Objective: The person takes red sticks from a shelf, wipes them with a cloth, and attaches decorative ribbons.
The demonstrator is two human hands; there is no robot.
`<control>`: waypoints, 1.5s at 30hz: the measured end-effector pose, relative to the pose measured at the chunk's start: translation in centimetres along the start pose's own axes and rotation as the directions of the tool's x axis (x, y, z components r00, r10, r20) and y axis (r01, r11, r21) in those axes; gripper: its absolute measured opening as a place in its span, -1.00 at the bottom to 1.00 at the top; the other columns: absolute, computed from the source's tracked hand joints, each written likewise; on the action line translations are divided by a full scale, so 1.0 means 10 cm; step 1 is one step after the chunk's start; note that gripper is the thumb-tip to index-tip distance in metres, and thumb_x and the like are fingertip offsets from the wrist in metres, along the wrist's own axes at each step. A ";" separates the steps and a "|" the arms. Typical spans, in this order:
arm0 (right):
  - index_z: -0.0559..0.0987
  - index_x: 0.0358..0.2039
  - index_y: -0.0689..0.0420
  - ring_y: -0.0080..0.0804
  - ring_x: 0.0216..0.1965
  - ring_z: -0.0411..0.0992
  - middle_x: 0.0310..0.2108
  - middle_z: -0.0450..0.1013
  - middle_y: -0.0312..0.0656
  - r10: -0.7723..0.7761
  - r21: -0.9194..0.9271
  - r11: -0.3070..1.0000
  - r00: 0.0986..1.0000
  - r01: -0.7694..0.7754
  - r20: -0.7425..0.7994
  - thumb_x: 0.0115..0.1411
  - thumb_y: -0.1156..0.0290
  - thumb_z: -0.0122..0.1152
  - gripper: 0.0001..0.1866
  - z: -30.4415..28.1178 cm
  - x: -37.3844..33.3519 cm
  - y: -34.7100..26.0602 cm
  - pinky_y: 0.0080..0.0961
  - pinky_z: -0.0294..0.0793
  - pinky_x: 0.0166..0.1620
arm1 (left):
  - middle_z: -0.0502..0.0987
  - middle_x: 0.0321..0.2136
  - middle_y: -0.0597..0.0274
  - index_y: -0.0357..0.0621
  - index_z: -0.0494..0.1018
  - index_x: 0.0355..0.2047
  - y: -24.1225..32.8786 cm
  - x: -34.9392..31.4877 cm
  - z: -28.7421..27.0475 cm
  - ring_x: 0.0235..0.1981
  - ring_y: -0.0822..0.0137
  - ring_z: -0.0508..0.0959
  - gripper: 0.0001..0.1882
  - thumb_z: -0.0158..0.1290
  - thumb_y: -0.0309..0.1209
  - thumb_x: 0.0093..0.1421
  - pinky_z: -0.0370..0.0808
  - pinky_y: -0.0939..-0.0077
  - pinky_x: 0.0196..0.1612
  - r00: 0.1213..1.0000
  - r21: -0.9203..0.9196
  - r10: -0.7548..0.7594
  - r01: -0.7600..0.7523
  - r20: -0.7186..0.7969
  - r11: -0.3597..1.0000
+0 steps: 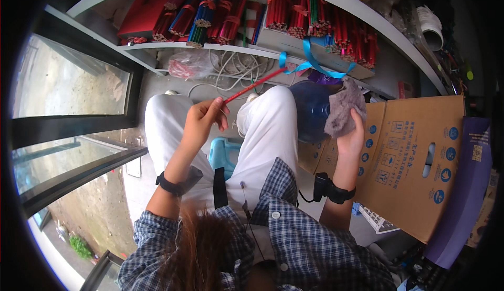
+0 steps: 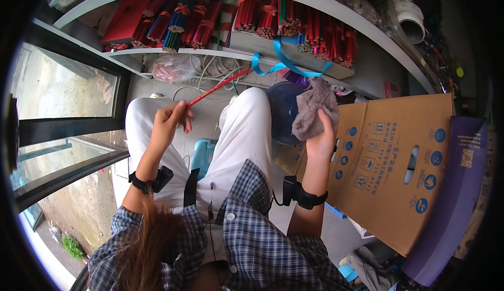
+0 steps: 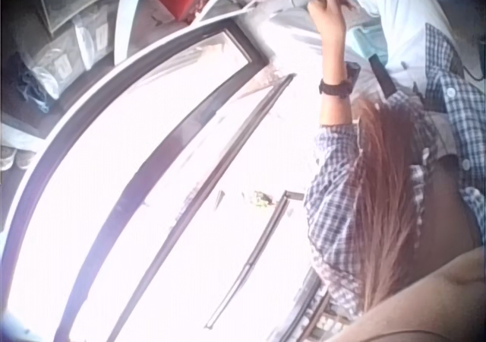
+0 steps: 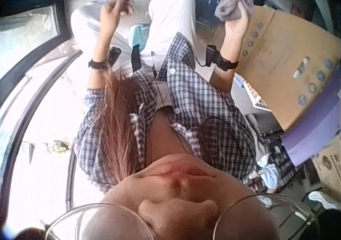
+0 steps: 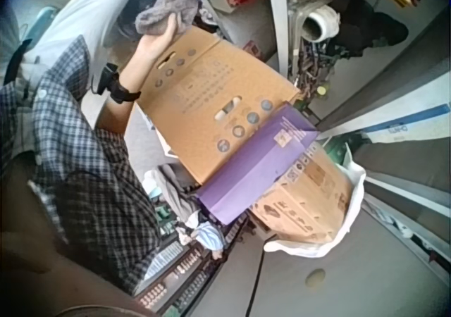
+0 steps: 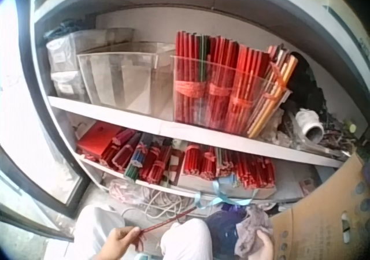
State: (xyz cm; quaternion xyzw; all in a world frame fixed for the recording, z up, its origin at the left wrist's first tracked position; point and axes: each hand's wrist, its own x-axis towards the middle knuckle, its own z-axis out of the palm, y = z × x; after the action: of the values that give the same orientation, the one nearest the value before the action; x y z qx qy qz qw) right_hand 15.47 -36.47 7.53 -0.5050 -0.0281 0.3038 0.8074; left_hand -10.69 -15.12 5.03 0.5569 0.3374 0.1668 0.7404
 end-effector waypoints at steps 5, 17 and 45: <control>0.24 0.05 0.18 -0.35 -0.01 0.28 -0.04 0.30 -0.12 0.181 -0.173 0.975 0.953 -0.142 0.242 0.02 0.37 0.11 -0.45 0.11 -0.30 0.14 -0.45 0.24 0.04 | 0.48 -0.55 0.16 -0.35 0.34 -0.26 0.04 0.05 0.21 -0.54 0.46 0.44 -0.72 -0.25 -0.35 0.31 0.39 0.62 -0.41 0.993 -0.055 0.088 -0.084 0.078 0.995; 0.33 -0.06 0.18 -0.46 -0.02 0.25 -0.06 0.29 -0.21 0.435 -0.477 0.862 0.731 -0.170 0.526 -0.02 0.41 0.15 -0.54 0.74 -0.64 0.37 -0.52 0.19 0.06 | 0.32 0.05 -0.01 -0.28 0.15 -0.04 -0.12 0.07 0.68 0.05 0.29 0.32 -0.73 -0.27 -0.42 0.31 0.22 0.44 0.09 0.950 -0.182 0.135 -0.086 0.283 0.980; 0.44 -0.16 0.21 -0.53 -0.20 0.35 -0.24 0.40 -0.23 -0.246 -0.644 0.696 0.948 0.318 0.203 0.05 0.39 0.16 -0.67 0.56 0.94 -0.48 -0.60 0.31 -0.10 | 0.47 -0.11 0.15 -0.33 0.39 -0.07 0.06 0.10 0.08 -0.01 0.36 0.38 -0.68 -0.23 -0.47 0.24 0.19 0.54 0.08 0.918 0.091 0.365 -0.355 -0.152 0.930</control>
State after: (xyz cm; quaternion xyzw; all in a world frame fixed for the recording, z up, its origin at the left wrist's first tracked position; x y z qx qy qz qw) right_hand 23.41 -28.61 11.78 -0.7342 -0.2529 0.1708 0.6065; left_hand -9.34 -14.83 5.34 0.6159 0.2947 0.3357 0.6489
